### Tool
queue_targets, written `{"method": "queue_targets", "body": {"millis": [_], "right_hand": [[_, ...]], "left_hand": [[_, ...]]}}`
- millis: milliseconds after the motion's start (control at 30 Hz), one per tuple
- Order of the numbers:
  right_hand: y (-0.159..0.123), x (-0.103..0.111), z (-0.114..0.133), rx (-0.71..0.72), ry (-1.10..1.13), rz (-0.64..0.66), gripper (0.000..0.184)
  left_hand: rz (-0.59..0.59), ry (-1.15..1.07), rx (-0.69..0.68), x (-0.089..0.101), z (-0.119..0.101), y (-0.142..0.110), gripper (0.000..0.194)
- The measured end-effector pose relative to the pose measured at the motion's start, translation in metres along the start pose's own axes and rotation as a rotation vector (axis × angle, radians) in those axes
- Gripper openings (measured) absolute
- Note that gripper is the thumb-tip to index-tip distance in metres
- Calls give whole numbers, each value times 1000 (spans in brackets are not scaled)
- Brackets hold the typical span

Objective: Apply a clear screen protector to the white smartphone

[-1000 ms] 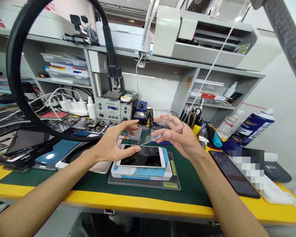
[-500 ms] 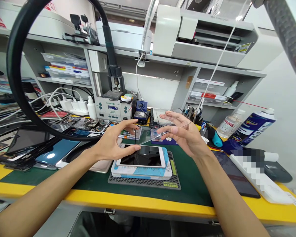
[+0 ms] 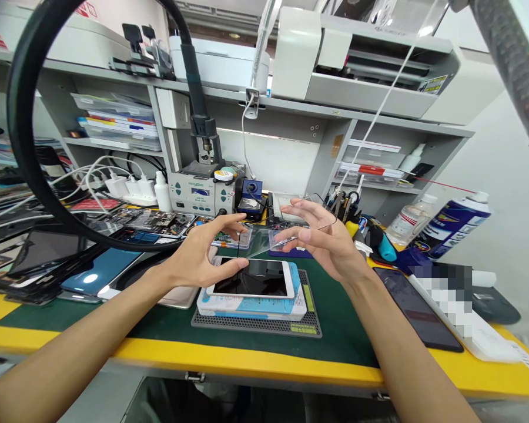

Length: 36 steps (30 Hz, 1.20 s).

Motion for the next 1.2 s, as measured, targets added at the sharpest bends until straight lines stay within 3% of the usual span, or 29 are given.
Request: {"method": "queue_targets", "body": {"millis": [167,700,1200], "right_hand": [[0,-5,3,-5,26,29,56],[-1,8,12,102,71,-120,45],[0,9,8,90,115,-107,44]], "left_hand": [[-23,4,4,2,1,0,74],[-51,-9,32,4,3,0,77],[29,-10,38,0,3,0,72]]}}
Point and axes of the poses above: each hand's wrist, its own y-axis towards the middle knuckle, its own x-axis out of the back of the hand, z = x × y, the point moved 9 cm from there along y, towards the middle knuckle, and after that the axes turned 7 degrees about z, right-handed, at the moved point
